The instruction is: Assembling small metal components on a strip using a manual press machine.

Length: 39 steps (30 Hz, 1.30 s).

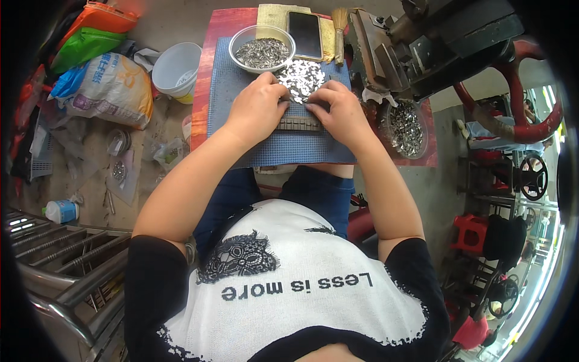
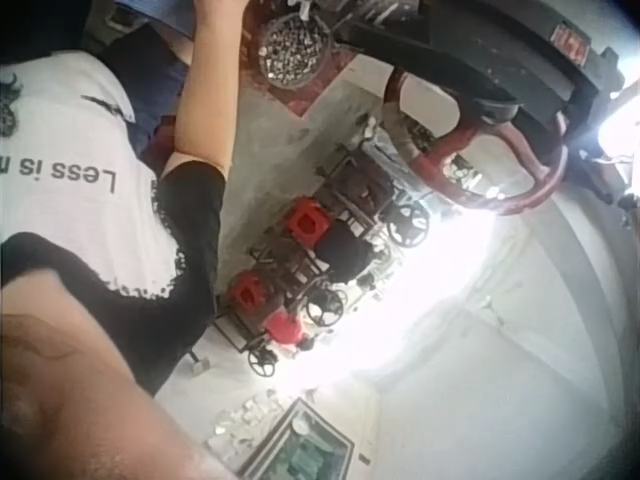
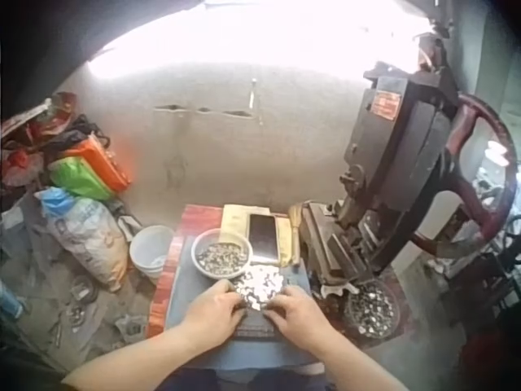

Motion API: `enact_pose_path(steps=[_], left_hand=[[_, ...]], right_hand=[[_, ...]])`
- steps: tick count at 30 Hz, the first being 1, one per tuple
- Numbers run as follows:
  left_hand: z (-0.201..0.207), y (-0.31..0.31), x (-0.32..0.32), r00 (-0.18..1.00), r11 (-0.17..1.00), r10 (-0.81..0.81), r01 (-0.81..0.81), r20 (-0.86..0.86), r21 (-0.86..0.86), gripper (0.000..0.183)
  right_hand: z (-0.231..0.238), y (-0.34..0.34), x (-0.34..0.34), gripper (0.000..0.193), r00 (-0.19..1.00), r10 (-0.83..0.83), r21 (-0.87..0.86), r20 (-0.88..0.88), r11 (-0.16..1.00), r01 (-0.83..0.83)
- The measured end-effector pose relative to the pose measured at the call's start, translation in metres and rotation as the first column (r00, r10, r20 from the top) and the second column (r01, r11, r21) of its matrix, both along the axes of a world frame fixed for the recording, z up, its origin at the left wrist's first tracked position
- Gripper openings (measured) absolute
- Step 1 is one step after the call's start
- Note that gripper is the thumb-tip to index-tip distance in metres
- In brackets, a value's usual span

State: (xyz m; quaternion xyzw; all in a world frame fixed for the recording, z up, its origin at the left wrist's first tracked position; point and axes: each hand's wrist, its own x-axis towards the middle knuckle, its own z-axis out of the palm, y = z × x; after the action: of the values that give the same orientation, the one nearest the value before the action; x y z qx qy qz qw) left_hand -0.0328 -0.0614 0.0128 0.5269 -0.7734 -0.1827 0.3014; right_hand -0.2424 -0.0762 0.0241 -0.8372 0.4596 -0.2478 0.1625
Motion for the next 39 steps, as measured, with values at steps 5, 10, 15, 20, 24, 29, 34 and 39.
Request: enact_pose_path(steps=[5, 10, 15, 20, 24, 29, 34, 39], left_hand=[[0.008, 0.006, 0.005, 0.993, 1.0, -0.013, 0.016, -0.121, 0.017, 0.015], [0.013, 0.012, 0.023, 0.948, 0.987, 0.052, 0.0, -0.314, 0.163, 0.012], [0.015, 0.02, 0.028, 0.925, 0.952, 0.059, 0.062, -0.376, 0.3, 0.012], [0.014, 0.027, 0.025, 0.947, 0.93, 0.057, 0.065, -0.316, 0.363, 0.012], [0.004, 0.028, 0.028, 0.99, 0.993, -0.095, 0.102, -0.108, 0.064, 0.017], [0.011, 0.025, 0.031, 0.989, 0.979, -0.082, 0.102, -0.121, 0.177, 0.016], [0.013, 0.019, 0.027, 0.977, 0.935, 0.033, 0.045, -0.212, 0.353, 0.017], [0.006, 0.003, 0.012, 0.986, 0.996, 0.074, -0.065, -0.15, 0.068, 0.015]], right_hand=[[0.002, 0.003, 0.001, 0.011, 0.997, 0.081, -0.006, 0.008, 0.997, -0.081], [0.017, 0.013, 0.002, 0.012, 0.96, 0.28, 0.086, 0.002, 0.957, -0.279], [0.023, 0.012, 0.006, 0.014, 0.973, 0.23, 0.217, -0.025, 0.951, -0.219], [0.026, 0.007, 0.007, 0.013, 0.998, -0.001, 0.312, 0.058, 0.95, -0.018], [0.011, -0.002, 0.016, 0.012, 0.995, -0.042, 0.063, 0.089, 0.997, 0.037], [0.005, -0.008, 0.023, 0.012, 0.998, -0.041, -0.004, -0.037, 0.999, 0.041], [0.0, -0.011, 0.024, 0.012, 1.0, -0.001, -0.002, 0.0, 1.0, 0.001], [-0.003, -0.012, 0.025, 0.012, 0.992, 0.062, -0.169, -0.11, 0.982, -0.08]])
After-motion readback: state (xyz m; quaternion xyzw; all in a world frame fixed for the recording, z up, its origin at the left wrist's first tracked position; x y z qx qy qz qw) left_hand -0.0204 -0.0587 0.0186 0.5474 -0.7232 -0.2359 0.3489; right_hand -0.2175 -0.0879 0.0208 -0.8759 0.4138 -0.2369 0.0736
